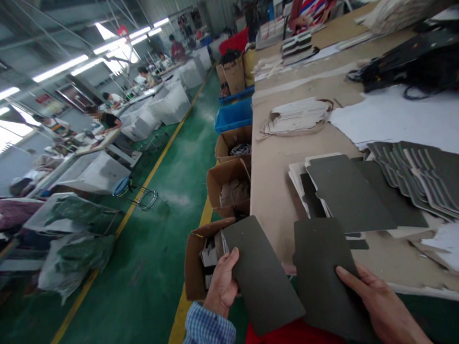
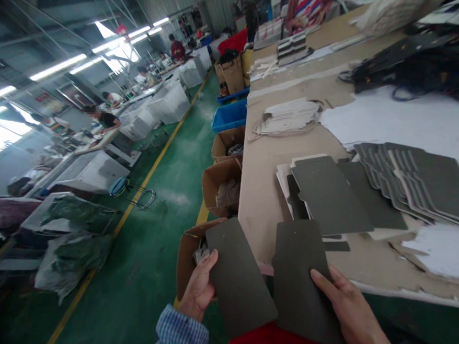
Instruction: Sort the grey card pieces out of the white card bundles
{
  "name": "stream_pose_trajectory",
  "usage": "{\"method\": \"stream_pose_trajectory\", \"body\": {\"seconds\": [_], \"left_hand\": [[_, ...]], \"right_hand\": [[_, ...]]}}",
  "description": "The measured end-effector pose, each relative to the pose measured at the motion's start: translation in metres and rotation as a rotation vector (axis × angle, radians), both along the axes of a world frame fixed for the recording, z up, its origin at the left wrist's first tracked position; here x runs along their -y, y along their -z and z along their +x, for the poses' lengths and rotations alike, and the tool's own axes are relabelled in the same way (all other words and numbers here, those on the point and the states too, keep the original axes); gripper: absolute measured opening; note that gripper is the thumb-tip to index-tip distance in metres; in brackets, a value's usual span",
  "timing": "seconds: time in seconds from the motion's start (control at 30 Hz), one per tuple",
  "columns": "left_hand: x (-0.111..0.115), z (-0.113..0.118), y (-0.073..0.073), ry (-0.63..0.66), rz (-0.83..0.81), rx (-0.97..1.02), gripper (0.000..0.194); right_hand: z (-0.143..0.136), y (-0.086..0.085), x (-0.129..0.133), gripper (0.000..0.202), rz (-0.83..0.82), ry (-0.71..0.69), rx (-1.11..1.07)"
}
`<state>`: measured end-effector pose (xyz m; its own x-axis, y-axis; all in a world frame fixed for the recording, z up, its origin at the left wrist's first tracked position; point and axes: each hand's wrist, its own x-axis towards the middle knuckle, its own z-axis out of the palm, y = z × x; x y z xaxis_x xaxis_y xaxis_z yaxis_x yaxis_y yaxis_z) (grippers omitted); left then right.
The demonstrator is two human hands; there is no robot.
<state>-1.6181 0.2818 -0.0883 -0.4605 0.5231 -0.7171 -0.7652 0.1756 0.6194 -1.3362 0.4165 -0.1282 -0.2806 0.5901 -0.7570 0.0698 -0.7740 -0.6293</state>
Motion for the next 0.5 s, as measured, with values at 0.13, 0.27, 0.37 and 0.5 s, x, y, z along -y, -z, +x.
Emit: {"method": "stream_pose_trajectory", "body": {"seconds": [0.13,0.27,0.37,0.5], "left_hand": [[0.004,-0.009,-0.001,-0.023,0.059,0.011,0.044],[0.013,-0.022,-0.003,-0.060,0.115,0.032,0.039],[0.017,-0.033,-0.001,-0.102,0.123,0.051,0.040],[0.017,-0.048,0.007,-0.122,0.117,0.097,0.039]], "right_hand": [[-0.006,-0.001,0.008,0.083,0.060,0.014,0.028],[-0.021,-0.011,0.011,0.080,0.052,0.053,-0.041],[-0.035,-0.020,0.009,0.064,0.166,0.069,-0.052],[-0.043,-0.020,0.004,0.031,0.562,-0.053,0.014]]}}
